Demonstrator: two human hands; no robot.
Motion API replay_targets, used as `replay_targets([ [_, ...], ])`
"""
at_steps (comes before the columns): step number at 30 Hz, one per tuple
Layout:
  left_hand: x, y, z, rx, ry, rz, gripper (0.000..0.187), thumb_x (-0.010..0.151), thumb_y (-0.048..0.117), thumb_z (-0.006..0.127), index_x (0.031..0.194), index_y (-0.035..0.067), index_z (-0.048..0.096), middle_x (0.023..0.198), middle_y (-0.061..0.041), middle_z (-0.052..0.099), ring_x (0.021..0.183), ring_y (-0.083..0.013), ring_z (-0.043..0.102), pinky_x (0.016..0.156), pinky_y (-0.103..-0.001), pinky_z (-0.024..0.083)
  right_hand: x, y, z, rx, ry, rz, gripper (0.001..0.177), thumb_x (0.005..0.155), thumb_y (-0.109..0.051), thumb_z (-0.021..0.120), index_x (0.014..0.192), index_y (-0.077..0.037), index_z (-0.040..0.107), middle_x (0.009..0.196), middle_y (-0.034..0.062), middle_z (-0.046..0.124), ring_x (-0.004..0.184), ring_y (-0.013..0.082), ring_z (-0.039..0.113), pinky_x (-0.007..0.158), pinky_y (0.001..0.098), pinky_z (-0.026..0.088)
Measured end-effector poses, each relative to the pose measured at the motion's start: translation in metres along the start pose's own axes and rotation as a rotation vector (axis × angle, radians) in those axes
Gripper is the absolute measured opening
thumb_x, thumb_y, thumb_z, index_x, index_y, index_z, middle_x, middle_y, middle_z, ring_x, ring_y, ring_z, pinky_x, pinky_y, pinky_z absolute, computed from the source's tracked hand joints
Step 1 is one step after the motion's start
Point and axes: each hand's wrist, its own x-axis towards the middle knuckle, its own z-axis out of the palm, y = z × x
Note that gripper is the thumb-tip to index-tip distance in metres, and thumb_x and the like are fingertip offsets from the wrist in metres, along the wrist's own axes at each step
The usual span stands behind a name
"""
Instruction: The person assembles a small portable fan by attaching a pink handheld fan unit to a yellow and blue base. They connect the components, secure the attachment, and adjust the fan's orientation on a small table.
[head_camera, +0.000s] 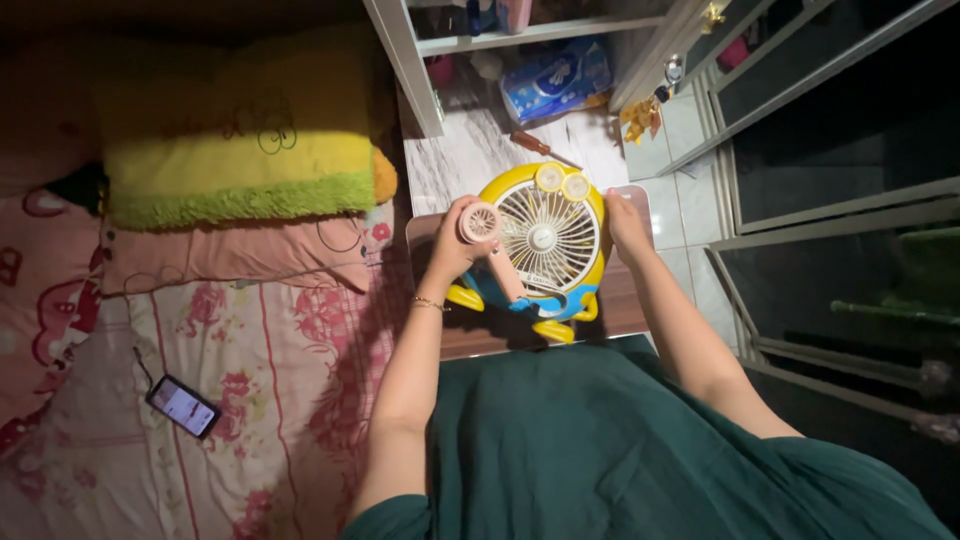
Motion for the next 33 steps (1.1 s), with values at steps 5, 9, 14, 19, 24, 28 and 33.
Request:
replay_targets([
  [5, -0.003, -0.022, -0.015, -0.127, 0.004, 0.060, 0.075, 0.078, 0.023, 0.089, 0.138, 0.004, 0.048, 0.122, -0.005, 0.062, 0.114, -0.0146, 0.061, 0.102, -0.030, 0.053, -0.053, -0.018, -0.005, -0.002, 0.009, 0.331, 0.050, 0.102, -0.054, 0.039, 0.126, -0.016, 0.060, 0.101, -0.0012, 0.065, 0.083, 0.0146, 0.059, 0.073, 0.0400, 0.048],
  [9, -0.004, -0.042, -0.026, -0.153, 0.026, 0.052, 0.076, 0.082, 0.029, 0.087, 0.140, 0.003, 0.046, 0.126, -0.005, 0.060, 0.118, -0.0146, 0.060, 0.105, -0.031, 0.051, -0.090, -0.021, -0.001, -0.123, -0.106, 0.322, 0.056, 0.105, -0.057, 0.052, 0.133, -0.009, 0.057, 0.111, 0.0084, 0.065, 0.089, 0.0154, 0.061, 0.078, 0.0436, 0.051],
  [14, -0.009, -0.046, -0.031, -0.142, -0.006, -0.019, 0.078, 0.080, 0.029, 0.088, 0.141, 0.003, 0.047, 0.124, -0.005, 0.060, 0.117, -0.0148, 0.060, 0.104, -0.031, 0.051, -0.116, -0.040, 0.007, -0.017, -0.161, 0.369, 0.055, 0.090, -0.048, 0.062, 0.135, -0.018, 0.052, 0.109, 0.0019, 0.063, 0.091, 0.0154, 0.063, 0.073, 0.0430, 0.056],
  [19, -0.022, -0.040, -0.033, -0.156, 0.006, -0.032, 0.074, 0.081, 0.026, 0.087, 0.140, 0.004, 0.048, 0.125, -0.005, 0.059, 0.118, -0.0146, 0.059, 0.105, -0.031, 0.050, -0.103, -0.036, 0.009, -0.027, -0.222, 0.192, 0.059, 0.087, -0.034, 0.077, 0.132, -0.003, 0.056, 0.105, 0.0072, 0.067, 0.091, 0.0178, 0.064, 0.072, 0.0328, 0.053],
  [24, -0.038, -0.026, -0.040, -0.099, 0.079, -0.022, 0.070, 0.082, 0.028, 0.086, 0.138, 0.004, 0.051, 0.127, -0.004, 0.057, 0.120, -0.0158, 0.058, 0.106, -0.032, 0.049, -0.078, -0.031, 0.019, -0.034, -0.233, 0.160, 0.061, 0.087, -0.029, 0.081, 0.133, 0.000, 0.055, 0.107, 0.0132, 0.066, 0.094, 0.0190, 0.063, 0.075, 0.0327, 0.053],
  [28, -0.051, -0.007, -0.047, -0.089, 0.130, 0.010, 0.070, 0.082, 0.034, 0.085, 0.136, 0.004, 0.052, 0.126, -0.004, 0.056, 0.120, -0.0166, 0.058, 0.106, -0.033, 0.049, -0.067, -0.040, 0.032, -0.040, -0.297, 0.085, 0.063, 0.084, -0.026, 0.083, 0.134, -0.002, 0.053, 0.110, 0.0134, 0.069, 0.096, 0.0181, 0.066, 0.079, 0.0316, 0.056],
  [33, -0.067, 0.015, -0.063, -0.068, 0.209, 0.019, 0.072, 0.082, 0.036, 0.084, 0.137, 0.004, 0.051, 0.125, -0.004, 0.058, 0.118, -0.0163, 0.059, 0.106, -0.033, 0.049, -0.063, -0.074, 0.054, -0.030, -0.399, 0.056, 0.057, 0.086, -0.022, 0.081, 0.133, -0.002, 0.055, 0.105, 0.0131, 0.069, 0.088, 0.0187, 0.066, 0.073, 0.0343, 0.056],
])
